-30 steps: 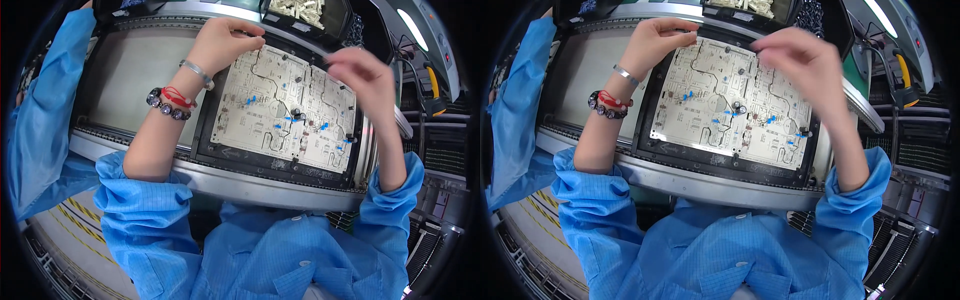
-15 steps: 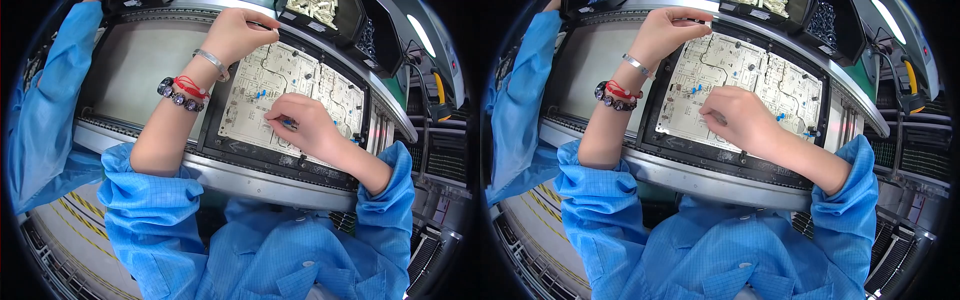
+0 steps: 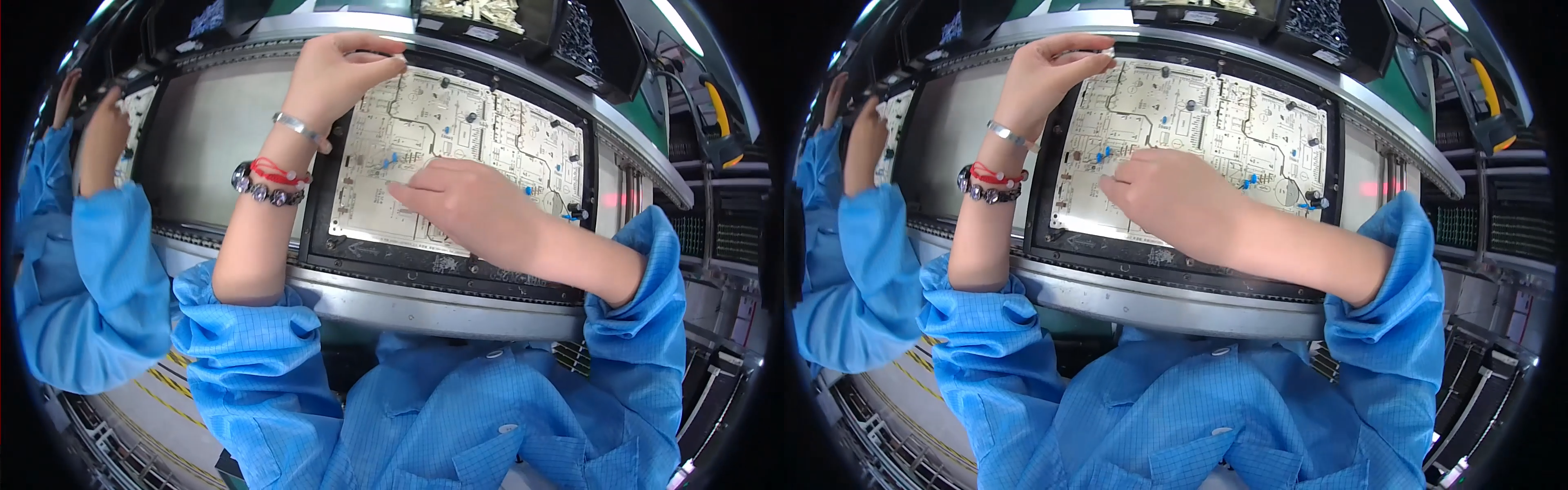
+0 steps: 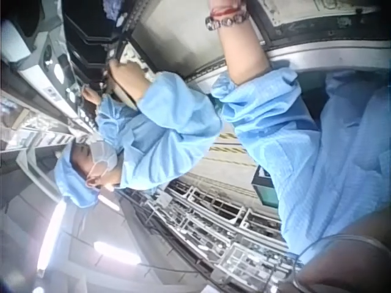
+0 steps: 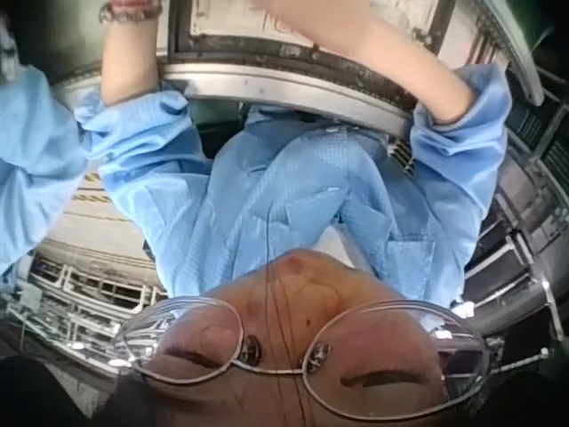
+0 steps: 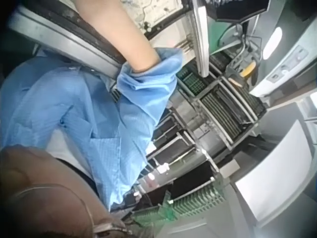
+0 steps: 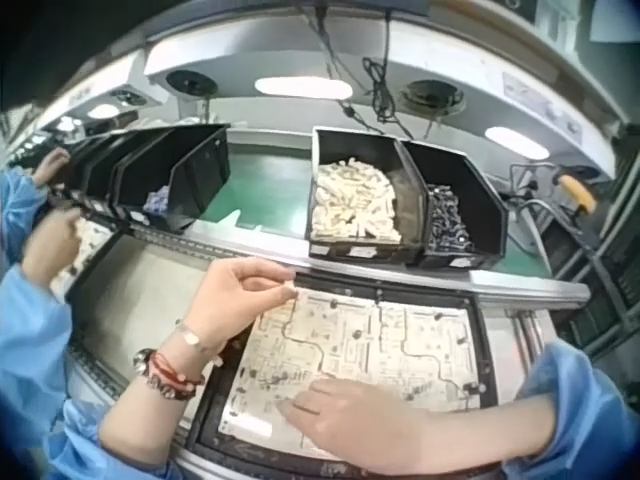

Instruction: The person assembles electronic components onto printed circuit boards by hand, taking components from trays and placing them onto the boards on a conveyor belt.

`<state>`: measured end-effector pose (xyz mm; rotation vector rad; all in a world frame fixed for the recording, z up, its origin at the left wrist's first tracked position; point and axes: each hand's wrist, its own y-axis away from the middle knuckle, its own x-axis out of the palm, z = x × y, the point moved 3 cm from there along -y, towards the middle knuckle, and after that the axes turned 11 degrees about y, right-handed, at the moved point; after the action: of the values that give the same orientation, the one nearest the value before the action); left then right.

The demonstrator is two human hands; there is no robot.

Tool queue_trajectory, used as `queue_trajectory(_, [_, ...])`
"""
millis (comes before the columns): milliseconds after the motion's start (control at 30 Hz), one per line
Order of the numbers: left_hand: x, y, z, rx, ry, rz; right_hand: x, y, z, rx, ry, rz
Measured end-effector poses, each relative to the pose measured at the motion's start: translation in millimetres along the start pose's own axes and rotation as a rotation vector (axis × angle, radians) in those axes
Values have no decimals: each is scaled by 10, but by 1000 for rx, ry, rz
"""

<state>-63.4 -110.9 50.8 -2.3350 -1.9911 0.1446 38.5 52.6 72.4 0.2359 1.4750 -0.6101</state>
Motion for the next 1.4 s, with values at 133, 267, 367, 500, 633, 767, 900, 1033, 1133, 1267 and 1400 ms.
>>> queue_trajectory(133, [109,95,11,86,25,52,-482,54,-618,186,120,-255])
queue_trajectory(267, [506,131,-236,237,-260,372,-1123,252,-1722,618,-154,-561])
queue_trajectory(367, [661,183,-250,249,-490,473,-982,271,-2222,704,139,-451])
queue_trajectory(500, [670,209,-205,258,-526,526,-683,427,-2520,837,239,-16])
queue_trajectory(633, [746,214,-232,209,-560,542,-563,426,-2628,872,216,106])
queue_trajectory(767, [763,215,-224,226,-616,525,-616,408,-2551,724,280,10])
queue_trajectory(900, [818,205,-282,195,-643,552,-596,373,-2619,698,392,-39])
queue_trajectory(1033, [931,214,-346,209,-785,615,-671,391,-2537,643,420,-180])
queue_trajectory(1133, [1020,162,-330,193,-801,706,-884,581,-2425,806,421,-476])
queue_trajectory(1267, [922,-23,-515,-30,-716,820,-1077,773,-2220,712,-192,-458])
queue_trajectory(1400, [807,-583,-761,562,-797,423,-786,868,-1301,631,-297,-260])
